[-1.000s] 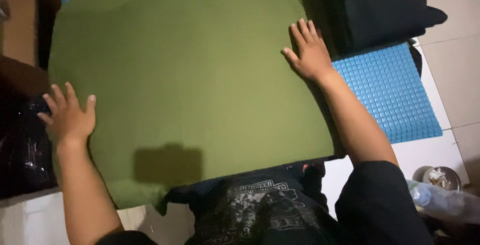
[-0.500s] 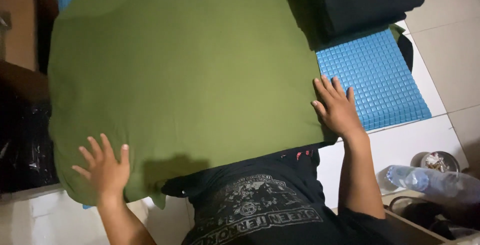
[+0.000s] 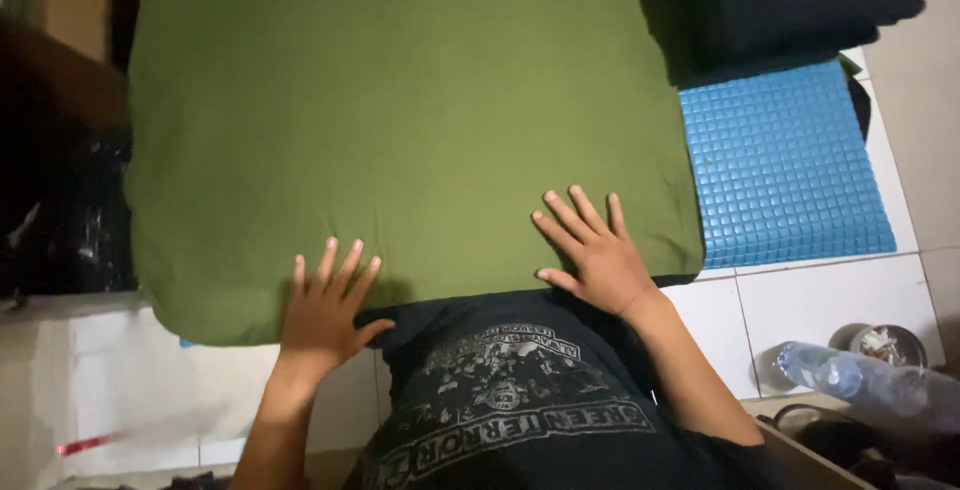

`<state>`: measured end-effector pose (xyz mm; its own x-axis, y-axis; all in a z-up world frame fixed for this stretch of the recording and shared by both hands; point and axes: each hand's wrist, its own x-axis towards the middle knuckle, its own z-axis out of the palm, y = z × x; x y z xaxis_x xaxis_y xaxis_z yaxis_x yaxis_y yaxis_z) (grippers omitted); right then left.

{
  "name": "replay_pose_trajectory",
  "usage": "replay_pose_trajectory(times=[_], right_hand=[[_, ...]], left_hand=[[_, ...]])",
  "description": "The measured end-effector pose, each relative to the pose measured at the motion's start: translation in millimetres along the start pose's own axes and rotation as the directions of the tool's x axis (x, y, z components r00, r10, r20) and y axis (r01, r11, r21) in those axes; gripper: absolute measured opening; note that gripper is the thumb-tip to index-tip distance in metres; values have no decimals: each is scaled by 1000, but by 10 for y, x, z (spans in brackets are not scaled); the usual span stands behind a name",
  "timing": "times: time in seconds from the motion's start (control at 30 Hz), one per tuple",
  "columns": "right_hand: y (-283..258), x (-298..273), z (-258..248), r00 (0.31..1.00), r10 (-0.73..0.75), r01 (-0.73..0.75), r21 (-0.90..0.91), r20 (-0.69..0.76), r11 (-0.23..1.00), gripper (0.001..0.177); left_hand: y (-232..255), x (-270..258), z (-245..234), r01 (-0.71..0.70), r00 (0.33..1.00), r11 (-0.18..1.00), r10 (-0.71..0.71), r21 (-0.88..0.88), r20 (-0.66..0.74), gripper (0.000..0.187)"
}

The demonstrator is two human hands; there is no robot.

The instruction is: A person is smoothing out and folding t-shirts on a flat surface in a storage area.

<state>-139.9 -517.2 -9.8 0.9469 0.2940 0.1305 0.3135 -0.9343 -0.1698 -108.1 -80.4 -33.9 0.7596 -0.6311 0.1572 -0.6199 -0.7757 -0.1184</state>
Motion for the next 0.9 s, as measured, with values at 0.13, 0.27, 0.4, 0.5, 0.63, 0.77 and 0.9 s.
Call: replay_pose_trajectory(times=[0.13,0.27,0.4,0.5,0.63,0.77,0.9], right_hand=[[17,-6,-165,982,52,-59,34,184,998,88],[120,-66,-157,981,103,-111,38,166,993,77],[194,20,124,986,145,-158,-188,-81,969,41],[-142,279,122,990,6,-23,-115,-144,993,39],[-765,466,16,949,-287,311,243,-128,919,34],[-1095,476,47,909,-400,416,317,-118,852,48],[-1222,554,137,864,-467,499,198,-189,844,54]], left_hand=[[-158,-350,36,-106,991,990,97,-96,-95,92],[-124,-458,-57,-40,994,981,20,-189,-110,58],[-96,-399,114,-66,974,985,29,-161,-223,49],[3,-280,89,-137,952,984,98,-115,-289,38],[122,-154,-41,-183,915,961,88,-210,-393,19],[115,-175,-65,-179,901,933,28,-313,-432,11],[136,-96,-271,-201,887,923,29,-329,-460,17]])
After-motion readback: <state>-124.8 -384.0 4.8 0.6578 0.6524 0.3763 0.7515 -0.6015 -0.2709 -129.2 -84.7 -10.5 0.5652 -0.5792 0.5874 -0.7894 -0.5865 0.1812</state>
